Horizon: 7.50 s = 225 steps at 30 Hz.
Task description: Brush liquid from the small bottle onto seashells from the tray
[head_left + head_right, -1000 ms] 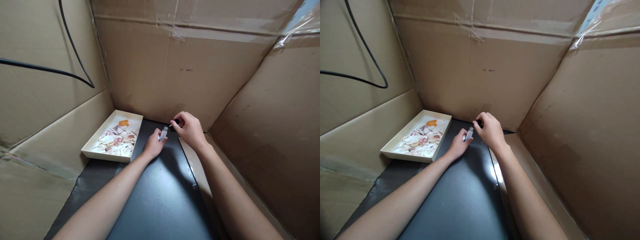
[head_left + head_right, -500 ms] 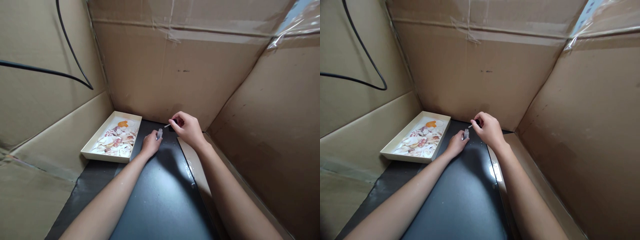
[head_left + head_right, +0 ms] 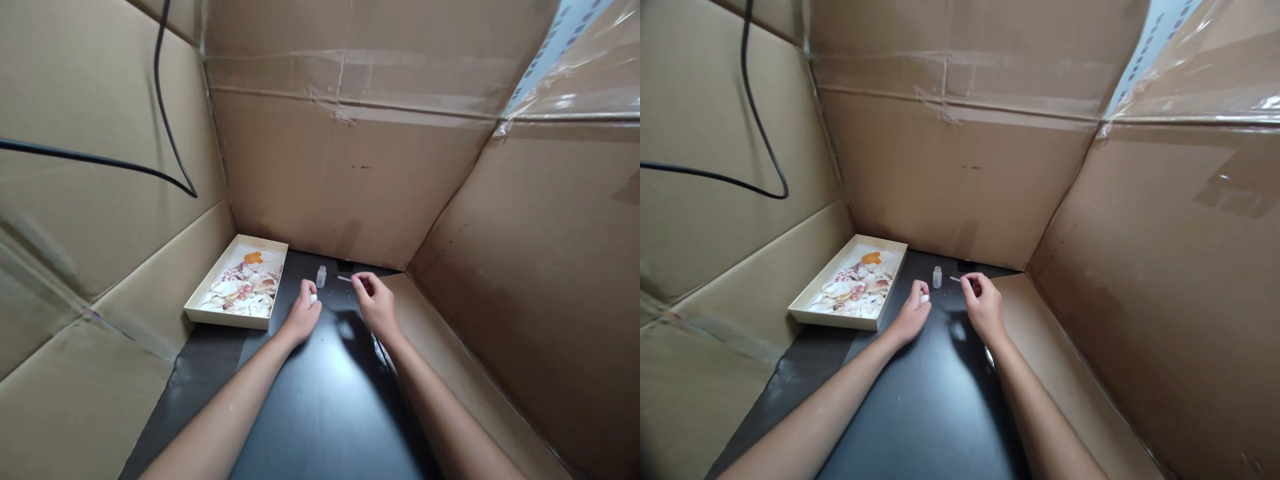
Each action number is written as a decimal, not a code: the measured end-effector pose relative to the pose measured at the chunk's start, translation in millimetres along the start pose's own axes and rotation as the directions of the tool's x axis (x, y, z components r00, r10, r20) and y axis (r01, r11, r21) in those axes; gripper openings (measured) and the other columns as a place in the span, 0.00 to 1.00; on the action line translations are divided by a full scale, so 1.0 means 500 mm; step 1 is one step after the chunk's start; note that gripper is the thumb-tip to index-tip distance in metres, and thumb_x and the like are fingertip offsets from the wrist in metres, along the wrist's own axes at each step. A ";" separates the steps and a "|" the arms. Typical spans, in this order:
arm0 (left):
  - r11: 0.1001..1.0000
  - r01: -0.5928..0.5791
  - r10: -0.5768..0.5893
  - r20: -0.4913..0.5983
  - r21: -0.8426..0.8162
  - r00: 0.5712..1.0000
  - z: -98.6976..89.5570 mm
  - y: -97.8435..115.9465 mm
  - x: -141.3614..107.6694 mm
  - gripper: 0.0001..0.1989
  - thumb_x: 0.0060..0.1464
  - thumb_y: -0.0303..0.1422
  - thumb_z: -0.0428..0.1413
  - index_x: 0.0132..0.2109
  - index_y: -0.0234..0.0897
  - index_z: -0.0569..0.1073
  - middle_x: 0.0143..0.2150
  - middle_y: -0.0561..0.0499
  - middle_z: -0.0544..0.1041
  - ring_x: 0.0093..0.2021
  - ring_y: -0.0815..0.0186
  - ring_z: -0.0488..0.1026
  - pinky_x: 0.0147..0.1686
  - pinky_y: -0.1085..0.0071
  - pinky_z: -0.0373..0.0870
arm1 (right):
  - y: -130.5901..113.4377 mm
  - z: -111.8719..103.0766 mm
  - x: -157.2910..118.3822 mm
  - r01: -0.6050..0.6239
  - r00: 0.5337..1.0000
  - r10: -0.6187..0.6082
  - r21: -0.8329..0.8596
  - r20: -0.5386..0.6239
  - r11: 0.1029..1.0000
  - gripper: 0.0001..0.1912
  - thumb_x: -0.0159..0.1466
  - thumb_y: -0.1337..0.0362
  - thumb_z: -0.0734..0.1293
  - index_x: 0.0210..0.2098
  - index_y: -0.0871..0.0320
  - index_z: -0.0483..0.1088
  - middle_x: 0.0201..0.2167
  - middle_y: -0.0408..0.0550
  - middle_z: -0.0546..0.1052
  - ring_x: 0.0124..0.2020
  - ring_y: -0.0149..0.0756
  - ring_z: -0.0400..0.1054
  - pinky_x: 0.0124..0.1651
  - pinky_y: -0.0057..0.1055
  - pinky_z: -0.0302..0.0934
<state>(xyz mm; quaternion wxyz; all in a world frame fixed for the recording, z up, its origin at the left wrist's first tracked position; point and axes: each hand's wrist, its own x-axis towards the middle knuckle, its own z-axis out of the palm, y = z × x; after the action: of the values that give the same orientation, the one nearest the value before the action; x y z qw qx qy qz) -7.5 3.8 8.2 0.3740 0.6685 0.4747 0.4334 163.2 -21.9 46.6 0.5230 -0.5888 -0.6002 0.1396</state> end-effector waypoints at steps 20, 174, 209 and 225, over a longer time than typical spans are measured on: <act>0.995 0.039 -0.025 0.149 -0.088 0.989 -0.005 0.004 -0.039 0.09 0.55 0.31 0.51 0.41 0.40 0.56 0.29 0.58 0.64 0.28 0.71 0.63 0.30 0.75 0.60 | 0.002 0.019 -0.097 -0.138 0.981 0.112 0.164 0.160 0.977 0.14 0.61 0.54 0.67 0.37 0.58 0.71 0.23 0.41 0.68 0.24 0.31 0.63 0.29 0.27 0.59; 1.000 -0.026 0.024 0.138 0.013 0.990 -0.008 0.002 -0.041 0.13 0.52 0.22 0.50 0.44 0.39 0.60 0.33 0.56 0.64 0.30 0.71 0.64 0.34 0.73 0.62 | -0.017 -0.009 -0.105 0.080 0.983 -0.075 -0.027 0.170 0.996 0.11 0.63 0.63 0.64 0.44 0.56 0.74 0.33 0.45 0.72 0.25 0.28 0.64 0.29 0.25 0.61; 1.000 0.021 -0.020 0.110 -0.003 0.994 -0.008 0.006 -0.040 0.10 0.53 0.28 0.52 0.42 0.39 0.60 0.28 0.58 0.64 0.27 0.71 0.63 0.30 0.75 0.60 | -0.013 -0.007 -0.105 0.058 0.973 -0.058 0.005 0.224 0.998 0.13 0.64 0.62 0.62 0.45 0.55 0.74 0.35 0.47 0.73 0.27 0.30 0.66 0.30 0.26 0.62; 1.000 0.030 -0.029 0.116 -0.003 0.993 -0.010 0.007 -0.039 0.10 0.51 0.28 0.53 0.41 0.38 0.63 0.29 0.57 0.65 0.27 0.71 0.63 0.30 0.75 0.60 | -0.017 -0.009 -0.106 0.063 0.973 -0.061 0.001 0.225 0.998 0.13 0.64 0.63 0.62 0.45 0.55 0.73 0.35 0.47 0.72 0.27 0.30 0.66 0.30 0.26 0.62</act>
<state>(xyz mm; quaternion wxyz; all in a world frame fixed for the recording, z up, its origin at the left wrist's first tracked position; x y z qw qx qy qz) -14.6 -15.2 8.8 0.4089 0.6845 0.4609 0.3896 149.2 -71.4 30.3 0.4540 -0.5519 -0.6740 0.1871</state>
